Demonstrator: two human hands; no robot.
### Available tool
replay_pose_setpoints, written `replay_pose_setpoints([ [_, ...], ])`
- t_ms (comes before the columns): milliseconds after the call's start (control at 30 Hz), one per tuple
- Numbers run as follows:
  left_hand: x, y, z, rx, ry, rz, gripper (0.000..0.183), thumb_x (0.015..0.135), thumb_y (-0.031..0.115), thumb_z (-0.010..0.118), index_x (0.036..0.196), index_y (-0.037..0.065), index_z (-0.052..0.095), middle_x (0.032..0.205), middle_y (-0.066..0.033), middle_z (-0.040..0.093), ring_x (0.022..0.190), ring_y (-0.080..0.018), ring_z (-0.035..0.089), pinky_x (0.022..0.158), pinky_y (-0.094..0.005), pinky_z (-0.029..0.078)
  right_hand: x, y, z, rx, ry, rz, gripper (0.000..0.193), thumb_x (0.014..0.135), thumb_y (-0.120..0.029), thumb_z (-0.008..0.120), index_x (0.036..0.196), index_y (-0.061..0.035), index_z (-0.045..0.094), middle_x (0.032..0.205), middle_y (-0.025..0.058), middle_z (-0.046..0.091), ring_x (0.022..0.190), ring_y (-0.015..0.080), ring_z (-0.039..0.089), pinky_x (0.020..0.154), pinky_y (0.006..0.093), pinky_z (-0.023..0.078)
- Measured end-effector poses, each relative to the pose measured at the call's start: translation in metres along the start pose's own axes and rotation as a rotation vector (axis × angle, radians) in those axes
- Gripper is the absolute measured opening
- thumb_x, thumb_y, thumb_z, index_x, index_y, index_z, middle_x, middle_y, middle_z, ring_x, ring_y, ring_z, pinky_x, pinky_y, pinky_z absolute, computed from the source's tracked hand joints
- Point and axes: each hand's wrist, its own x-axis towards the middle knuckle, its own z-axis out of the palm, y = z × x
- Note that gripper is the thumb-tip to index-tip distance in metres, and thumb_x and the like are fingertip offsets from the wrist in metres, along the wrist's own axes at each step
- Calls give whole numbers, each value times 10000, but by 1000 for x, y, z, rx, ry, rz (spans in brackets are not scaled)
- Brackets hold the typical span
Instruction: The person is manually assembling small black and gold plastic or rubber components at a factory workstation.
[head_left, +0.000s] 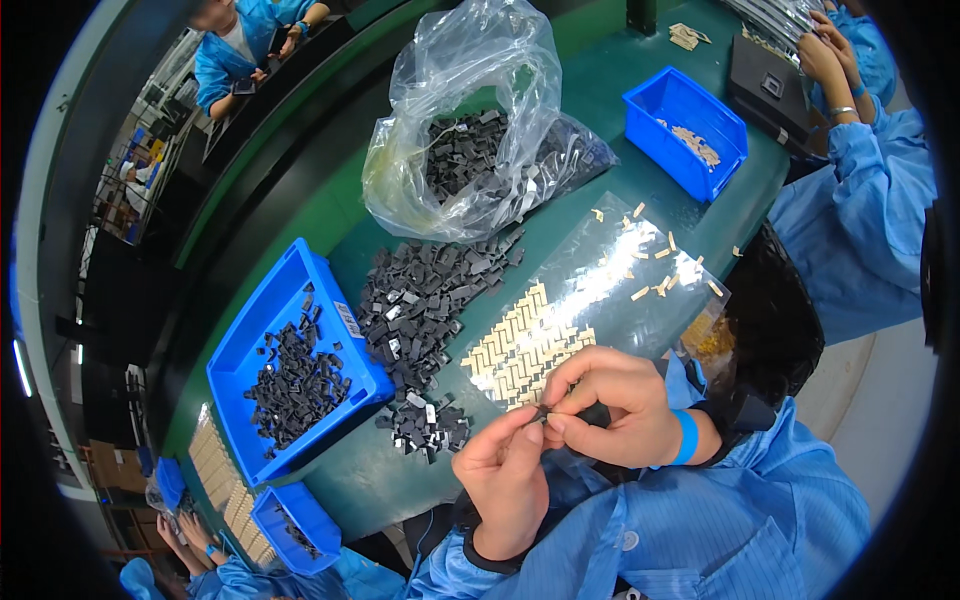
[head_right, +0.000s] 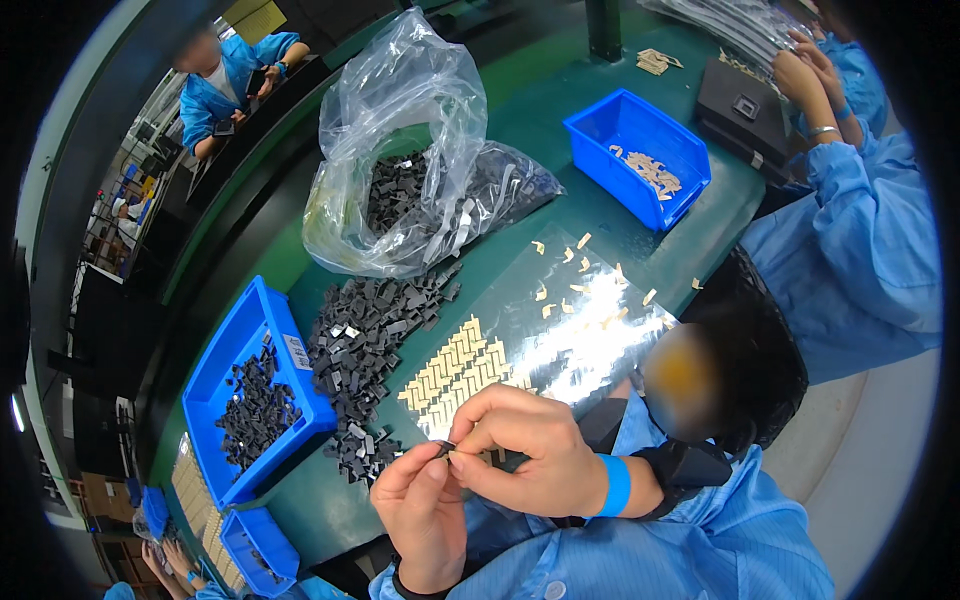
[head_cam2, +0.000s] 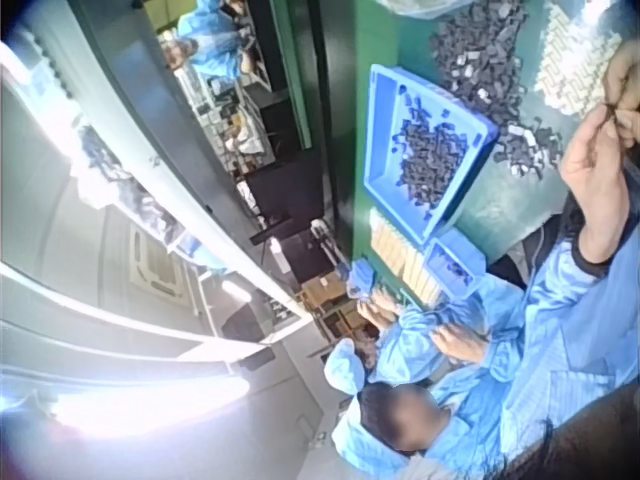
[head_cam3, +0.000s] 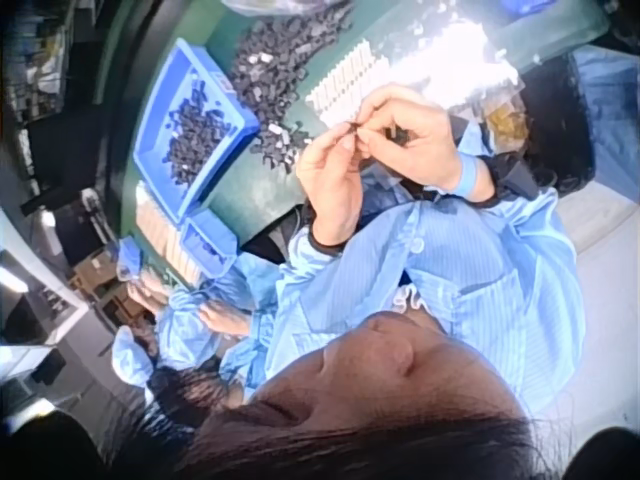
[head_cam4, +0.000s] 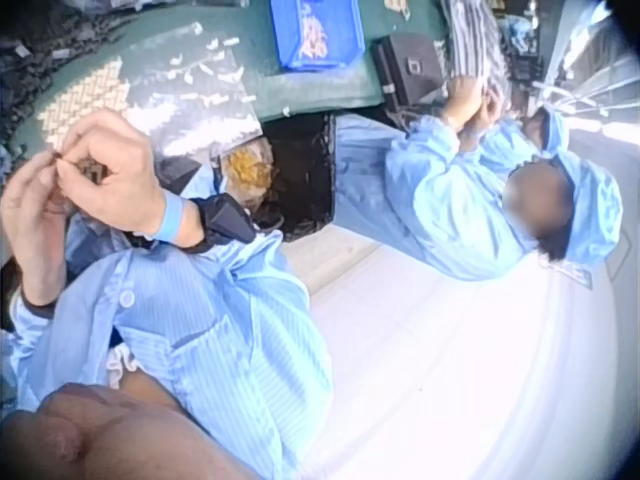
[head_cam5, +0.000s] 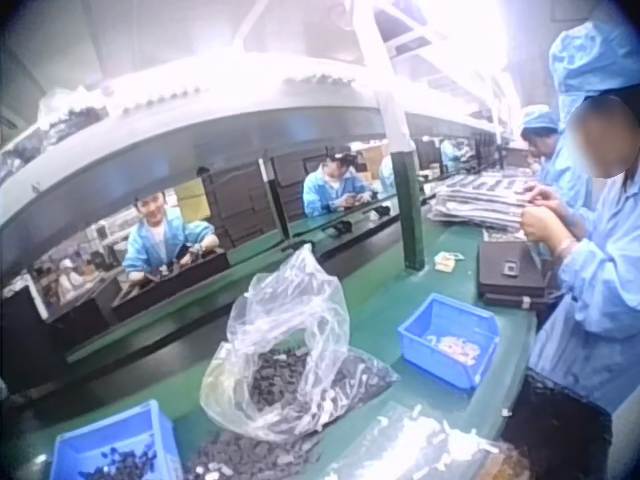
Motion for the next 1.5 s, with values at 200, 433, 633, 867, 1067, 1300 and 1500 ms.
replay_pose_setpoints([
  [200,-2,1,-2,277,-60,212,222,825,-89,564,1047,-95,562,908,-167,647,800,-186,648,742,-291,539,14,-1,-14,-448,-39,-200,289,660,-226,767,840,-44,633,868,73,595,752,237,583,684,336,439],
  [433,-3,3,-3,300,-65,135,259,825,-86,570,1082,-101,538,909,-177,644,788,-194,650,741,-287,540,10,4,-17,-180,-223,-134,166,725,-162,712,815,-49,628,817,55,577,729,228,572,695,333,422],
  [633,1,7,-1,205,-132,27,241,828,-80,573,1068,-103,557,948,-191,635,807,-199,643,732,-289,539,12,3,-23,49,-231,14,161,766,-129,686,782,-6,584,796,73,548,685,184,537,646,281,422],
  [867,4,4,-14,48,-185,-45,176,803,-36,622,978,-57,620,973,-201,614,784,-220,623,685,-299,522,10,7,-26,394,-363,211,165,823,-143,655,794,4,586,799,39,552,715,95,517,609,242,418],
  [1067,-1,11,-10,81,-219,-127,286,805,-78,606,1088,-95,562,915,-204,643,788,-235,655,746,-322,541,4,7,-22,658,-427,500,104,839,-90,588,776,-8,576,730,-1,588,657,43,533,605,190,426],
  [1300,2,14,-4,662,-411,103,398,775,-144,600,1163,-116,515,980,-206,624,837,-227,654,749,-288,544,5,5,-22,690,-473,695,143,791,-54,557,681,-38,468,651,-11,516,656,65,571,595,199,447],
  [1500,-4,14,-10,538,-332,66,350,779,-154,586,1125,-118,549,985,-191,613,860,-233,650,757,-283,546,5,-2,-23,657,-520,667,219,901,-163,567,736,-36,500,712,8,544,637,47,510,570,189,412],
])
